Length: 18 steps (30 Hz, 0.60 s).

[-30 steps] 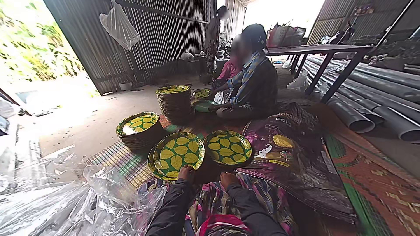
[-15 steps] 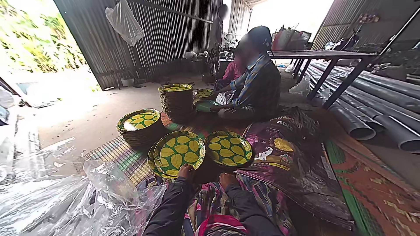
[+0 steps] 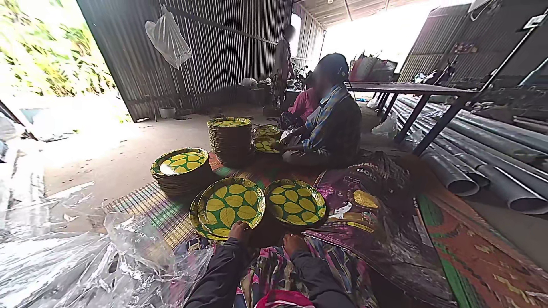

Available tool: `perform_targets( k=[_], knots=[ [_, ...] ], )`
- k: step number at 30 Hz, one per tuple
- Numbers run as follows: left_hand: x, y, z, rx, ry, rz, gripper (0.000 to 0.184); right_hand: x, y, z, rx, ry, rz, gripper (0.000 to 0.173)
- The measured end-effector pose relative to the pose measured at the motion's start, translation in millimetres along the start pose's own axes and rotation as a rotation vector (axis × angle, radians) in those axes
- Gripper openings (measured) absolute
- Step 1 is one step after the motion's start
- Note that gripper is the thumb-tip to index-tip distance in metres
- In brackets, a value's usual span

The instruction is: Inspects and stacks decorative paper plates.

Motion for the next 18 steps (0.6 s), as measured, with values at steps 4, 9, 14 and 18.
perform_targets(
  k=[4, 9, 14, 18],
  knots=[
    [-0.5, -0.4, -1.4, 0.0, -0.01, 0.005, 0.03, -0.1, 0.5, -0.8, 0.022, -0.001, 0.002, 0.044],
    [-0.9, -0.8, -1.7, 0.004, -0.008, -0.012, 0.03, 0.8, -0.8, 0.5, 0.032, -0.001, 0.003, 0.044],
    [5.9, 0.2, 6.6, -0.143, 0.07, 0.064, 0.06, 2.4, -1.1, 2.1, 0.019, -0.007, -0.001, 0.044],
    [8.1, -0.1, -7.7, -0.313, 0.032, 0.083, 0.094, 0.0, -0.1, 0.9, 0.022, 0.002, -0.004, 0.044]
  ],
)
Point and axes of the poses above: each hand's wrist, its own x-axis away from the middle knuckle, its own z-axis out of the back of the hand, y = z × x, the point moved 10 cm from there along -x, towards the middle knuckle, and after that the axes turned 9 degrees about y, right-handed, at the moved point
